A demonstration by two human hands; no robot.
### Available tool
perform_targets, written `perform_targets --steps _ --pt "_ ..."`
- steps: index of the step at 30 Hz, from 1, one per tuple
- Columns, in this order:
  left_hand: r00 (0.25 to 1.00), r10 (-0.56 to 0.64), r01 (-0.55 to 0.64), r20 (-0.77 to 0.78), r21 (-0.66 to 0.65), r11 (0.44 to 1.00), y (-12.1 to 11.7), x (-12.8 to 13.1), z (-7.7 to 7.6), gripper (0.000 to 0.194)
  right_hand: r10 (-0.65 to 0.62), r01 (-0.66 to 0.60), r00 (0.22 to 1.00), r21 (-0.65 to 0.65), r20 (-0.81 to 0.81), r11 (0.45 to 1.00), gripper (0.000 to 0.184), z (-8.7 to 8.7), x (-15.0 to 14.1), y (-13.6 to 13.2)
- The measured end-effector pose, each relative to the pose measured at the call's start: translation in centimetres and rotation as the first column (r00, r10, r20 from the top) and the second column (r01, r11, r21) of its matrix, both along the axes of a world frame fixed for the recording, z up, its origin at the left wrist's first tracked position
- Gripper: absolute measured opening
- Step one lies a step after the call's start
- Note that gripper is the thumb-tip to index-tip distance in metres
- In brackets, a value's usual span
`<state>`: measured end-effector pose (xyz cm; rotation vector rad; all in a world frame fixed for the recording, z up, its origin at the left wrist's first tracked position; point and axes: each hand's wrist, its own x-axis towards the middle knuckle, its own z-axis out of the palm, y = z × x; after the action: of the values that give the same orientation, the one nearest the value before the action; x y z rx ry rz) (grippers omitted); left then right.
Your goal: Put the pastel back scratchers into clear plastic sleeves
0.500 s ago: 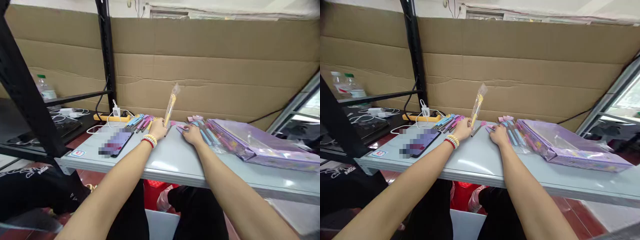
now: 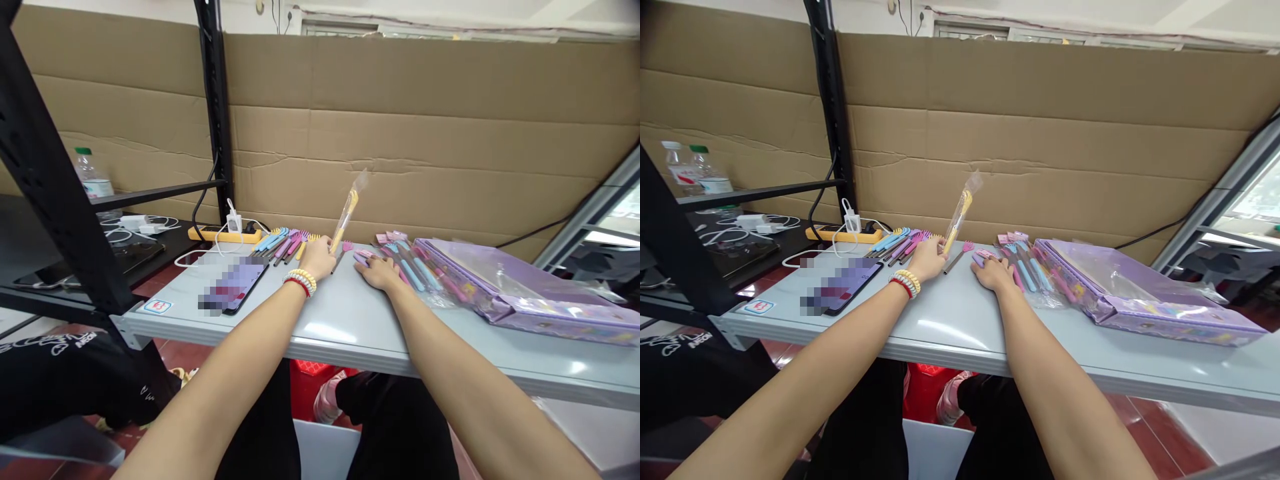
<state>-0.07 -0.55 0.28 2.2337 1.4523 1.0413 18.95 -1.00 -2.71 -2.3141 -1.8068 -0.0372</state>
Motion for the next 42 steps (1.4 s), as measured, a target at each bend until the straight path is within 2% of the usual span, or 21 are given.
perform_targets --steps 5,15,18,21,23,25,26,28,30,31,33,35,37,39,42 --pt "1.000 -0.007 0.007 -0.018 -0.001 1.000 -0.2 0.0 0.1 0.032 -0.023 0.023 1.000 0.009 0.005 1.000 0.062 -0.2 0.0 0.2" --pt "0.999 -0.016 0.016 -0.034 -0.005 1.000 -0.3 0.0 0.1 0.034 0.007 -0.002 0.999 0.118 -0.038 0.993 0.062 -0.4 0.0 0.2" --pt "0.999 -0.015 0.015 -0.034 -0.004 1.000 -0.2 -0.1 0.1 0.033 0.061 -0.031 0.993 0.290 -0.097 0.956 0.053 -0.1 0.0 0.1" --pt "1.000 -0.004 0.003 -0.021 -0.017 1.000 -0.2 -0.1 0.0 0.033 0.122 0.017 0.966 0.524 -0.230 0.851 0.038 0.8 0.1 -0.1" --pt "1.000 -0.004 0.004 -0.009 -0.027 1.000 -0.1 -0.1 0.0 0.033 0.120 0.136 0.925 0.608 -0.362 0.783 0.029 1.2 0.3 -0.1" --pt "1.000 -0.006 0.006 -0.006 -0.027 1.000 -0.1 -0.2 0.0 0.032 0.134 0.258 0.850 0.624 -0.510 0.737 0.022 1.4 0.6 0.0" --pt "1.000 -0.007 0.007 -0.009 -0.028 1.000 0.0 -0.2 0.0 0.032 0.166 0.301 0.795 0.617 -0.583 0.727 0.024 1.4 0.8 0.1" --pt "1.000 -0.009 0.008 -0.016 -0.034 0.999 0.0 -0.2 0.0 0.031 0.256 0.344 0.671 0.598 -0.696 0.724 0.039 1.2 1.0 0.4" --pt "1.000 -0.007 0.006 -0.030 -0.035 0.999 0.0 -0.2 0.0 0.029 0.317 0.337 0.601 0.592 -0.734 0.732 0.053 1.1 1.0 0.5" --pt "0.999 -0.004 0.003 -0.042 -0.030 1.000 0.0 -0.3 0.0 0.028 0.321 0.320 0.610 0.596 -0.724 0.737 0.054 1.1 0.9 0.5" --pt "0.997 0.006 -0.007 -0.072 -0.009 1.000 0.1 -0.4 0.0 0.026 0.294 0.278 0.700 0.627 -0.652 0.728 0.043 1.3 0.7 0.3" --pt "0.995 0.023 -0.022 -0.099 0.016 1.000 0.1 -0.5 0.0 0.024 0.248 0.247 0.801 0.679 -0.544 0.692 0.032 1.6 0.5 -0.1" --pt "0.992 0.054 -0.050 -0.118 0.038 0.998 0.2 -0.7 0.0 0.020 0.231 0.226 0.849 0.720 -0.476 0.656 0.030 1.8 0.2 -0.5" --pt "0.988 0.099 -0.093 -0.122 0.053 0.994 0.2 -0.8 0.0 0.019 0.278 0.198 0.832 0.725 -0.480 0.659 0.033 1.9 -0.1 -0.8" --pt "0.983 0.150 -0.143 -0.107 0.070 0.987 0.2 -1.0 0.1 0.024 0.407 0.144 0.738 0.714 -0.539 0.685 0.033 1.8 -0.6 -1.1"
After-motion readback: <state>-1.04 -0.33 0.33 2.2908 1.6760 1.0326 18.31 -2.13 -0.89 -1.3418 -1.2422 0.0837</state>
